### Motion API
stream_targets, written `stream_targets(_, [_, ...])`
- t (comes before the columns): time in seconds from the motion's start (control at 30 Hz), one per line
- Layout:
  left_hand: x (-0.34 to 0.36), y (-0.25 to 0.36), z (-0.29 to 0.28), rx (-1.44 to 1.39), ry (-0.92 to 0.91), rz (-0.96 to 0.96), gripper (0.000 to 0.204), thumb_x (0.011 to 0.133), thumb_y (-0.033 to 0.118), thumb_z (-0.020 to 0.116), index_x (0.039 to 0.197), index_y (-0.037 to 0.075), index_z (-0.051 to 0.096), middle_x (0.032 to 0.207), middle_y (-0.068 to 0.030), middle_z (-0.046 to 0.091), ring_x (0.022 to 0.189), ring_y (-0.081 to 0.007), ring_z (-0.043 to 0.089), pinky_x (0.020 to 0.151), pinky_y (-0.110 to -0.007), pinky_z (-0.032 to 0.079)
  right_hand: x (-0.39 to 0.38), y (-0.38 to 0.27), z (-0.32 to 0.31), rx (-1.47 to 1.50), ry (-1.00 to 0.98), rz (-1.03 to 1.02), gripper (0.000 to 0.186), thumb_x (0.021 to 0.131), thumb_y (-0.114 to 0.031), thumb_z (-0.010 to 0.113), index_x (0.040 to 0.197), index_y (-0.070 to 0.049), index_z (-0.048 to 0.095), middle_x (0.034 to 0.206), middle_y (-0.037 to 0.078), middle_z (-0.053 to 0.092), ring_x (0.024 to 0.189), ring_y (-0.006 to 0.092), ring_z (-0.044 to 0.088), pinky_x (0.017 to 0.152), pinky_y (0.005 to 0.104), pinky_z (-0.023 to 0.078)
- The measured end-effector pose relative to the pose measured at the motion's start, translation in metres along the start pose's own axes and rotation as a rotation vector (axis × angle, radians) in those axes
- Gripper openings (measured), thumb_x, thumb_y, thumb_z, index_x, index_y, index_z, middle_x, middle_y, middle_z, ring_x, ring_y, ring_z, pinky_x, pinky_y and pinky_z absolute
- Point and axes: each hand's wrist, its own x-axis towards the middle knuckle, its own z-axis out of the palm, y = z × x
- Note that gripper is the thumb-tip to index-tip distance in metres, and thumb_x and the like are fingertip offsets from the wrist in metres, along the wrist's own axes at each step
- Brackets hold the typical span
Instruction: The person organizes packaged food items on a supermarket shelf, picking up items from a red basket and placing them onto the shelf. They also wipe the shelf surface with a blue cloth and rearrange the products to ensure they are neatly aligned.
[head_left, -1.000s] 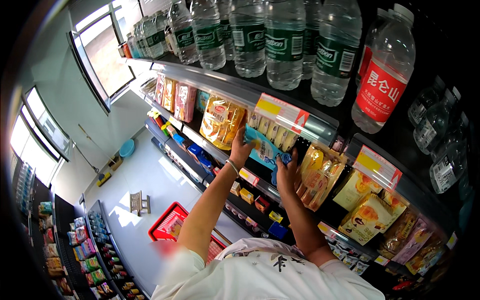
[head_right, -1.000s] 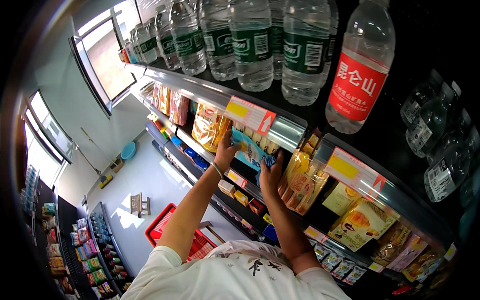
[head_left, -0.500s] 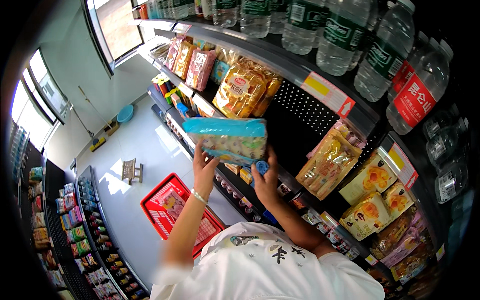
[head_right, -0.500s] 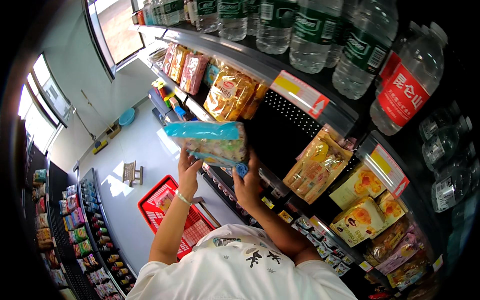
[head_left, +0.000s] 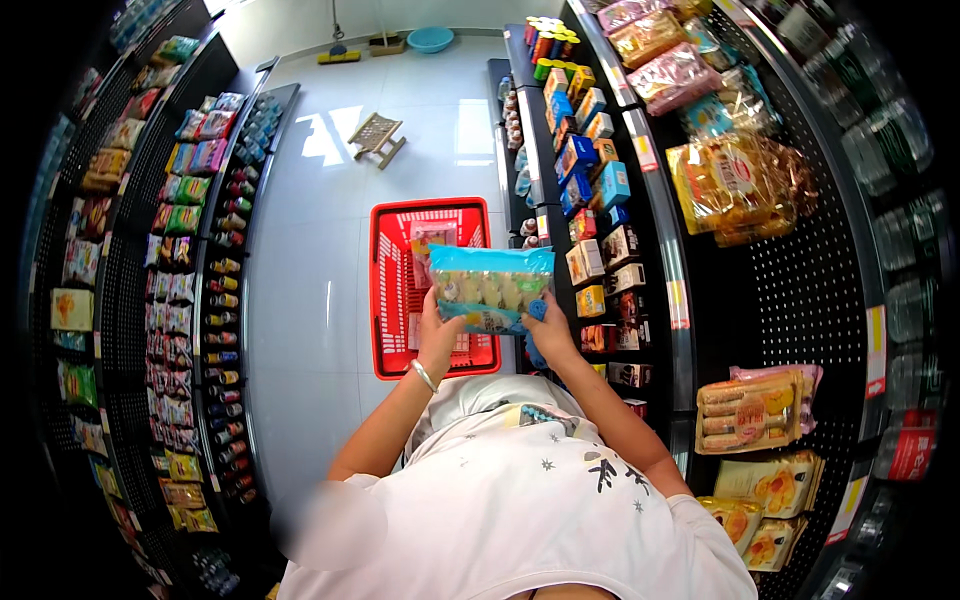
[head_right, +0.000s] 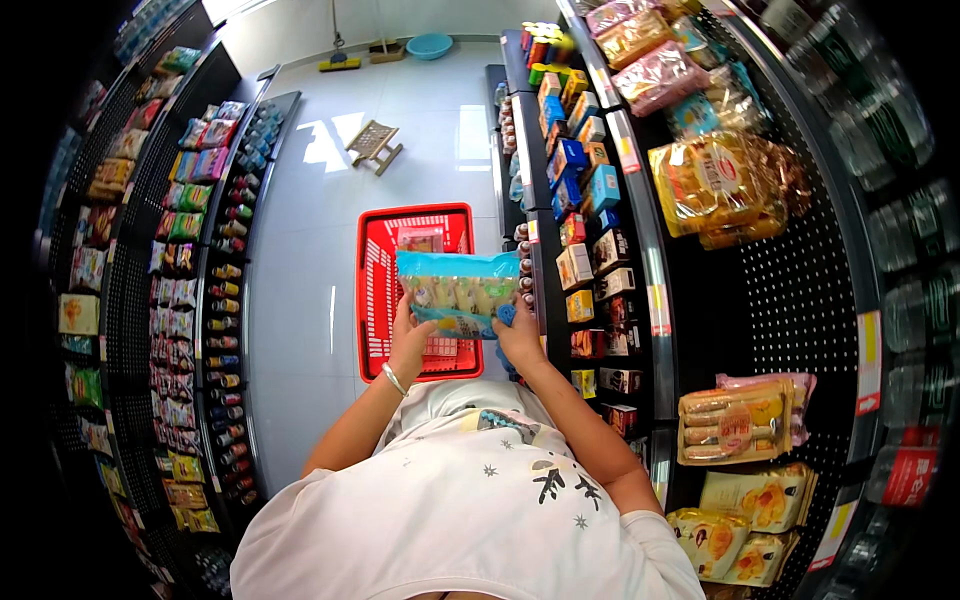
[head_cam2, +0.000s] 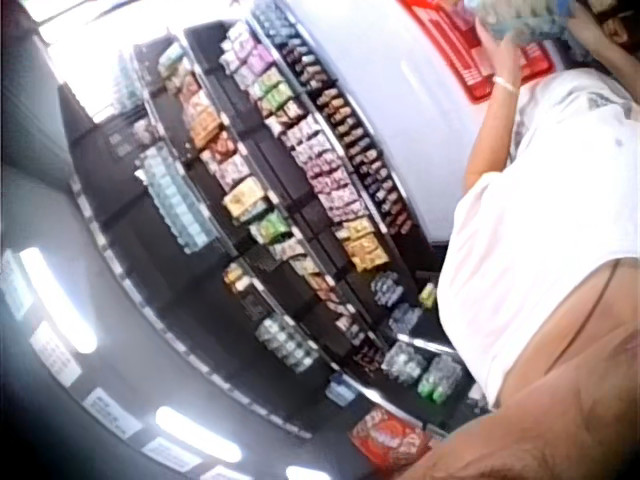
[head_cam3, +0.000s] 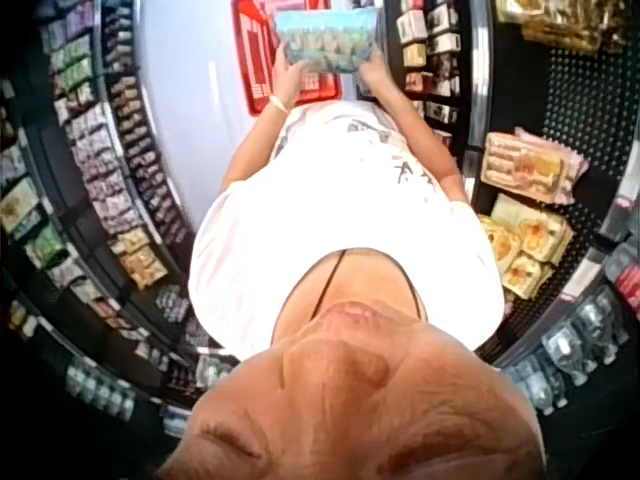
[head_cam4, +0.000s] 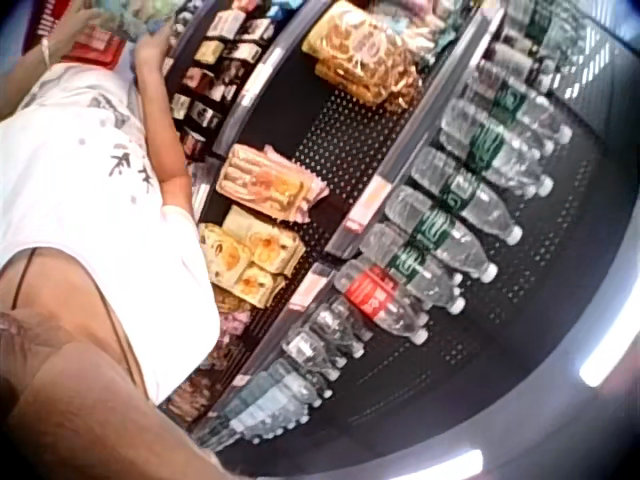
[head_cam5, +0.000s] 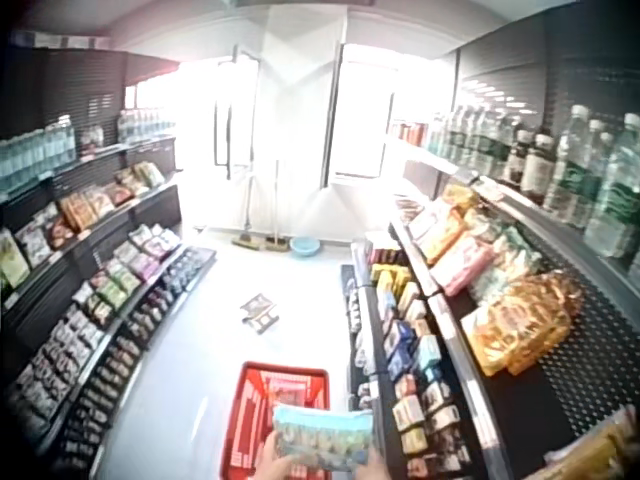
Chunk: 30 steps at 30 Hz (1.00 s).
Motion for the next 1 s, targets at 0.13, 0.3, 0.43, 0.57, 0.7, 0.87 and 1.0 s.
stream_targets(0.13, [-0.002, -0.019, -0.034, -0.009, 0.140, -0.019, 0.078, 0.078, -0.009, 0.055, 0.150, 0.004, 0.028, 0.136, -0.0124, 0.049, 0.121, -0.0223, 0.052, 0.098, -0.033, 0.046, 0.021, 0.016, 0.036, -0.093, -0.136, 0.051, 0.066, 0.084, -0.001, 0.063, 0.146, -0.003, 0.039, 0.113, 0.011, 0.064, 0.101, 0.0211, 0.060, 0.090, 0.0325, 0.046])
stream_targets(0.3, [0.012, -0.026, -0.066, -0.006, 0.206, -0.052, 0.078, 0.078, -0.009, 0.056, 0.150, 0.005, 0.029, 0.135, -0.0095, 0.051, 0.117, -0.0207, 0.054, 0.096, -0.033, 0.045, 0.040, 0.005, 0.073, -0.102, -0.229, 0.145, 0.066, 0.081, -0.003, 0.063, 0.144, -0.003, 0.041, 0.109, 0.012, 0.066, 0.099, 0.0210, 0.062, 0.088, 0.0314, 0.047])
stream_targets(0.43, [0.033, -0.024, -0.079, 0.033, 0.267, -0.111, 0.078, 0.079, -0.010, 0.055, 0.152, 0.002, 0.027, 0.147, -0.0121, 0.043, 0.130, -0.0221, 0.046, 0.102, -0.033, 0.042, 0.049, -0.020, 0.085, -0.060, -0.242, 0.160, 0.064, 0.080, -0.003, 0.064, 0.141, -0.002, 0.045, 0.108, 0.011, 0.066, 0.094, 0.0198, 0.062, 0.086, 0.0312, 0.049])
stream_targets(0.57, [0.053, -0.037, -0.089, -0.016, 0.126, -0.089, 0.076, 0.082, -0.010, 0.052, 0.152, -0.003, 0.023, 0.157, -0.0189, 0.029, 0.148, -0.0298, 0.026, 0.115, -0.036, 0.031, 0.058, -0.006, 0.090, 0.167, -0.269, 0.099, 0.062, 0.082, -0.008, 0.065, 0.140, -0.003, 0.043, 0.108, 0.014, 0.063, 0.092, 0.0234, 0.063, 0.080, 0.0353, 0.051])
stream_targets(0.7, [0.054, -0.047, -0.079, 0.076, 0.048, -0.134, 0.062, 0.084, -0.006, 0.056, 0.144, -0.004, 0.039, 0.145, -0.0197, 0.046, 0.135, -0.0292, 0.045, 0.111, -0.037, 0.037, 0.039, -0.021, 0.076, 0.154, -0.346, 0.237, 0.055, 0.086, -0.001, 0.065, 0.137, 0.002, 0.045, 0.101, 0.008, 0.061, 0.088, 0.0137, 0.060, 0.078, 0.0269, 0.050])
stream_targets(0.87, [0.051, -0.061, -0.062, 0.153, -0.110, -0.240, 0.043, 0.088, 0.001, 0.058, 0.132, -0.001, 0.054, 0.131, -0.0156, 0.059, 0.118, -0.0244, 0.057, 0.100, -0.035, 0.046, 0.027, 0.029, 0.069, 0.291, -0.180, 0.265, 0.044, 0.078, 0.000, 0.069, 0.121, -0.001, 0.059, 0.102, 0.008, 0.066, 0.088, 0.0189, 0.065, 0.079, 0.0331, 0.054])
stream_targets(1.0, [0.048, -0.051, -0.035, 0.063, -0.186, -0.343, 0.033, 0.090, -0.001, 0.055, 0.123, -0.001, 0.059, 0.115, -0.0096, 0.065, 0.095, -0.0162, 0.062, 0.075, -0.027, 0.052, 0.017, 0.019, 0.057, 0.246, -0.130, 0.352, 0.031, 0.074, -0.004, 0.072, 0.105, -0.003, 0.065, 0.096, 0.008, 0.068, 0.088, 0.0181, 0.064, 0.079, 0.0328, 0.052])
